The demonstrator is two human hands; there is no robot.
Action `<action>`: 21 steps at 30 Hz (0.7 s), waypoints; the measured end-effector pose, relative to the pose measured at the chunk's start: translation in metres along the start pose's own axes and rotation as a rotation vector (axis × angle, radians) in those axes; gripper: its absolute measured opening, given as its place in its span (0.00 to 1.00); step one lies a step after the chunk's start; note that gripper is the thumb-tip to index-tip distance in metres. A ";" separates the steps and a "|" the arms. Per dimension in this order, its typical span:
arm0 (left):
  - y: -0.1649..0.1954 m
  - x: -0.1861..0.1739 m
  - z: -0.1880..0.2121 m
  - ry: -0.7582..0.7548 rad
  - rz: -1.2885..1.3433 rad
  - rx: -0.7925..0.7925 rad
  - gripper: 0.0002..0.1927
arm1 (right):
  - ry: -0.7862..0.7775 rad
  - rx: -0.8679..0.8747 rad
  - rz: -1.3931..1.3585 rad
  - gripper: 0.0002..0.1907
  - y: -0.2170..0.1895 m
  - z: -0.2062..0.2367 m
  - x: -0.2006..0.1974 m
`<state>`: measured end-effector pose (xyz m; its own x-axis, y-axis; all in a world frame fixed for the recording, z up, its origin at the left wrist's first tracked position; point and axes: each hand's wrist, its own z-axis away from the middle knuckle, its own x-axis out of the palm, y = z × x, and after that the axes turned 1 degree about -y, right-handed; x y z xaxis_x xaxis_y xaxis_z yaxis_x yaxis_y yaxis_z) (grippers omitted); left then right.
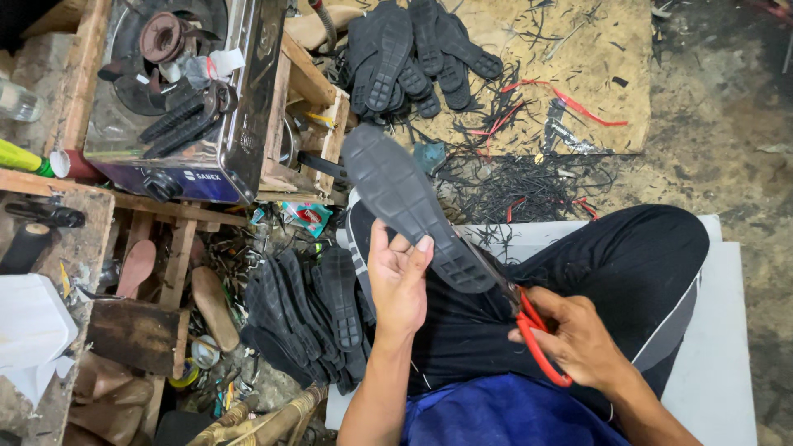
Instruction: The person sits on the floor and uses red-handled shears to trim the edges of black rubber shoe soles. They pick up each sole, cut along the perimeter, and place the trimmed pieces aside, repeating the process for multiple soles.
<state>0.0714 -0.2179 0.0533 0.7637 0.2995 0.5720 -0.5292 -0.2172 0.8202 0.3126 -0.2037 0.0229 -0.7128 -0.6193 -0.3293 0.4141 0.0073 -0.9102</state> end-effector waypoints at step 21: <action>-0.018 -0.018 -0.006 -0.167 0.529 -0.210 0.31 | 0.104 -0.199 -0.778 0.29 0.037 0.027 -0.008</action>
<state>0.0645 -0.2135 0.0280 0.4154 0.0462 0.9085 -0.9025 -0.1037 0.4179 0.3495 -0.2198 -0.0011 -0.8084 -0.4283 0.4038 -0.3238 -0.2493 -0.9127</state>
